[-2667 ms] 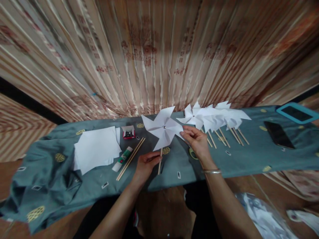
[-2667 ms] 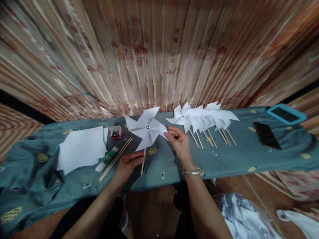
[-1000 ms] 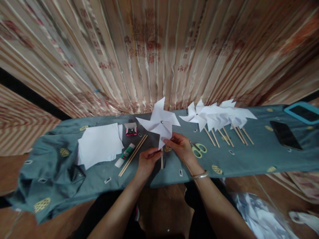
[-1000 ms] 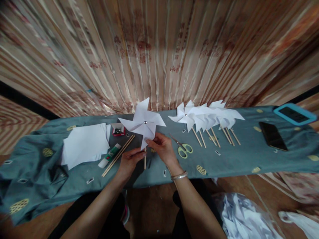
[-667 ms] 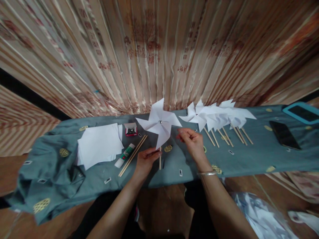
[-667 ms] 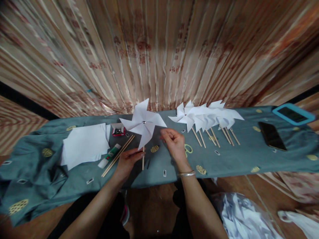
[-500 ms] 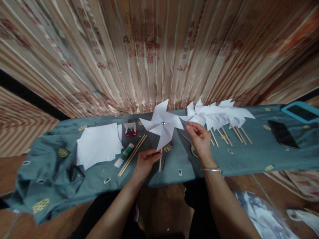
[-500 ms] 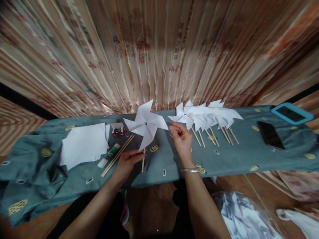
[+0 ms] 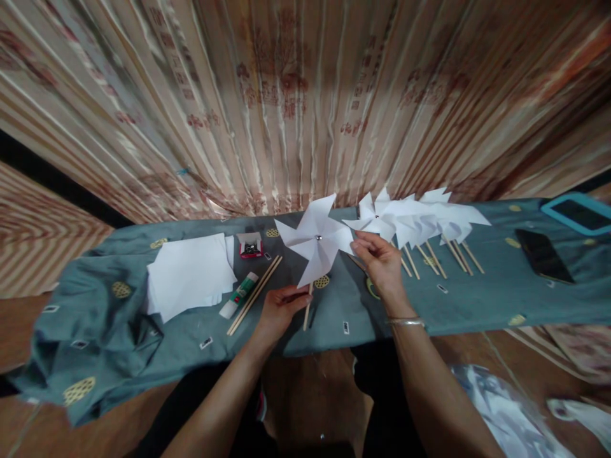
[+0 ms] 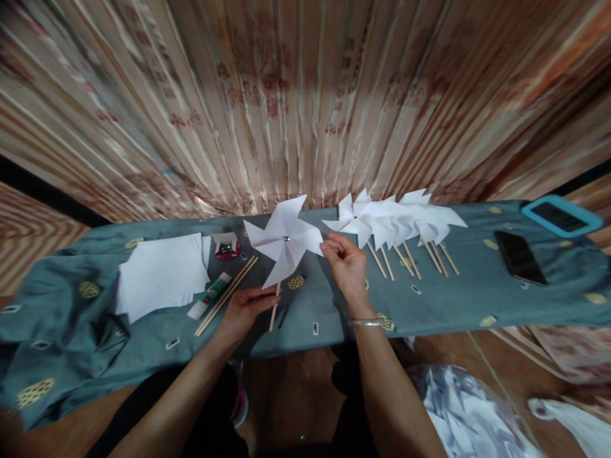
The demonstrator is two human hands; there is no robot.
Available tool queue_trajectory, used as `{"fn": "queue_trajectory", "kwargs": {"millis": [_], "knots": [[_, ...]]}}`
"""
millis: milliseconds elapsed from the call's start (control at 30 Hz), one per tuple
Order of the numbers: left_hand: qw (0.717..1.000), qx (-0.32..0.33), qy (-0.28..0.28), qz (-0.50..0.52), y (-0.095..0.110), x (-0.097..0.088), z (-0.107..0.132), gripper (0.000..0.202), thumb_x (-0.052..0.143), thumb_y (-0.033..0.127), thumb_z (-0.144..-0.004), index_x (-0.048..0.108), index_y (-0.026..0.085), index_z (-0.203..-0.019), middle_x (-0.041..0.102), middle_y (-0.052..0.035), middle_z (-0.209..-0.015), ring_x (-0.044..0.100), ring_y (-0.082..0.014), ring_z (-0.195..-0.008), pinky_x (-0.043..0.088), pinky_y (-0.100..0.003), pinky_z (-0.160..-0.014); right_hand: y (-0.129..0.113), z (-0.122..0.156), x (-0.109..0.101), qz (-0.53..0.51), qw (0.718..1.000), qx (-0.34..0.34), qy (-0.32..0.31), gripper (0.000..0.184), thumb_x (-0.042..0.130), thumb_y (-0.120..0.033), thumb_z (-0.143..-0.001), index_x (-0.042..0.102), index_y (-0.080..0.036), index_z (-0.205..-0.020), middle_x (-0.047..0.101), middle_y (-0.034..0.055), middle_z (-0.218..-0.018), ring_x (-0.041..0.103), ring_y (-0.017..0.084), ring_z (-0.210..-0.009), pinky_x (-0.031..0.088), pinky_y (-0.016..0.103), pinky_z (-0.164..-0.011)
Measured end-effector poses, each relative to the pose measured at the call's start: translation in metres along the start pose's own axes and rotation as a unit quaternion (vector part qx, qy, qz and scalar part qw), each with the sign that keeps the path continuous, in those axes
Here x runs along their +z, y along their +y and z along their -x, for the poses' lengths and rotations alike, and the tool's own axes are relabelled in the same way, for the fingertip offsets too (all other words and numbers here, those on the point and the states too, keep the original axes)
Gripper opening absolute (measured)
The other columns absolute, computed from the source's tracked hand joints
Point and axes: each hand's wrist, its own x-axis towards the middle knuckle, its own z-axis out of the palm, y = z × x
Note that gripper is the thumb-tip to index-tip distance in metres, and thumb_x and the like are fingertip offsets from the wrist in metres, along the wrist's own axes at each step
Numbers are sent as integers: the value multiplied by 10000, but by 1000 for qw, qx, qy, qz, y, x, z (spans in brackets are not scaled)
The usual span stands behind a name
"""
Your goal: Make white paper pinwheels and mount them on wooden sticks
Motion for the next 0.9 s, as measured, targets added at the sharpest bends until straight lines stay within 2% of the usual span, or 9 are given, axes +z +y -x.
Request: {"fn": "queue_trajectory", "kwargs": {"millis": [333,500,733,900], "knots": [[1000,26,17,-8,-5,-4,-5,256,832,294,-551,797,181,-778,776,-60,-795,700,-220,-759,536,-354,-812,0,7,7,-42,998,43,-22,354,853,-357,-544,740,-220,-850,723,-10,-718,637,143,-666,511,322,-713],[999,21,31,11,-3,-2,-5,270,847,300,-516,794,190,-756,773,-46,-771,696,-207,-744,535,-343,-810,-3,11,11,-48,997,54,-38,344,861,-365,-532,739,-223,-821,713,-27,-668,611,126,-619,496,301,-675],[998,31,53,11,-4,-1,-7,291,857,312,-505,793,186,-759,767,-45,-767,685,-197,-736,526,-327,-790,-5,20,20,-80,990,104,-51,368,890,-368,-465,746,-231,-775,722,-22,-657,611,132,-612,502,290,-659],[997,36,60,9,-4,0,-7,284,850,321,-504,791,187,-748,764,-37,-752,680,-193,-728,528,-320,-776,-5,27,26,-88,987,101,-85,391,886,-427,-502,747,-228,-809,697,-34,-643,601,124,-599,502,278,-643]]}}
